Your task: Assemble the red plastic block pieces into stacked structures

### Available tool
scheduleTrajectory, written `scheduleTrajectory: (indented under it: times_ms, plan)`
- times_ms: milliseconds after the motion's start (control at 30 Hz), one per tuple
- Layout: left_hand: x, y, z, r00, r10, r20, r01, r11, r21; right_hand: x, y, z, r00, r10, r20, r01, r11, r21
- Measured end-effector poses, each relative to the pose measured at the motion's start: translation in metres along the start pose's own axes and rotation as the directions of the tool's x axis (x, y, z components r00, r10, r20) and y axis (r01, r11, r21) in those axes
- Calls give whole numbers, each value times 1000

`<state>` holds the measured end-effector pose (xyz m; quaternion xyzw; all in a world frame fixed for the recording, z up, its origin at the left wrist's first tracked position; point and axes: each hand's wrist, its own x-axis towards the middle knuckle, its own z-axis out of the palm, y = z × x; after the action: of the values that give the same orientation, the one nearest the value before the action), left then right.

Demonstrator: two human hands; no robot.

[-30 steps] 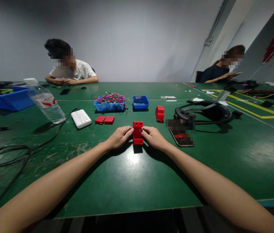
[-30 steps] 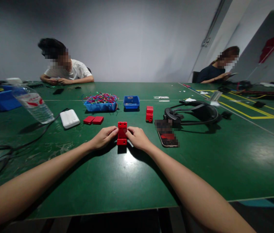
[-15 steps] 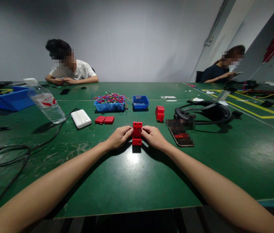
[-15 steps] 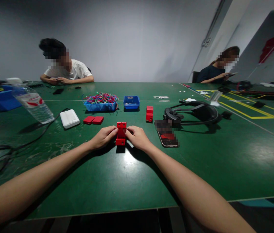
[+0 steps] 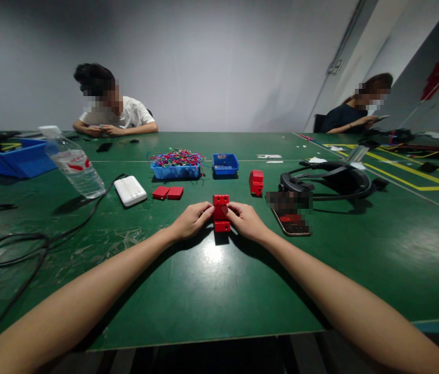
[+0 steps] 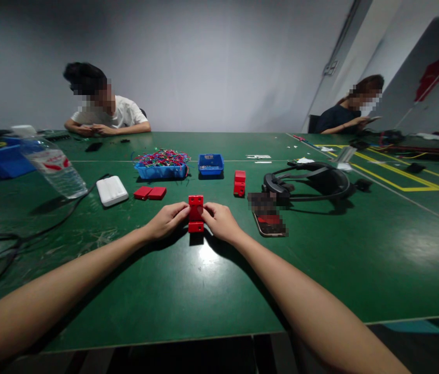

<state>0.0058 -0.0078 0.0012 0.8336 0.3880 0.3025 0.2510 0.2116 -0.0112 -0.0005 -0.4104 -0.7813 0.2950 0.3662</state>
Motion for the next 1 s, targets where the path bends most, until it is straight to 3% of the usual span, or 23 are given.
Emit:
scheduleTrajectory:
  times_ms: [600,1000]
  plan:
    - [0,-1,-1,1000,6,-21,-7,999,-45,0,3,0,997,-67,-30,63,991,-116]
    - [1,-2,0,1000,14,0,-14,998,-68,0,1,-1,999,-37,-14,35,994,-100]
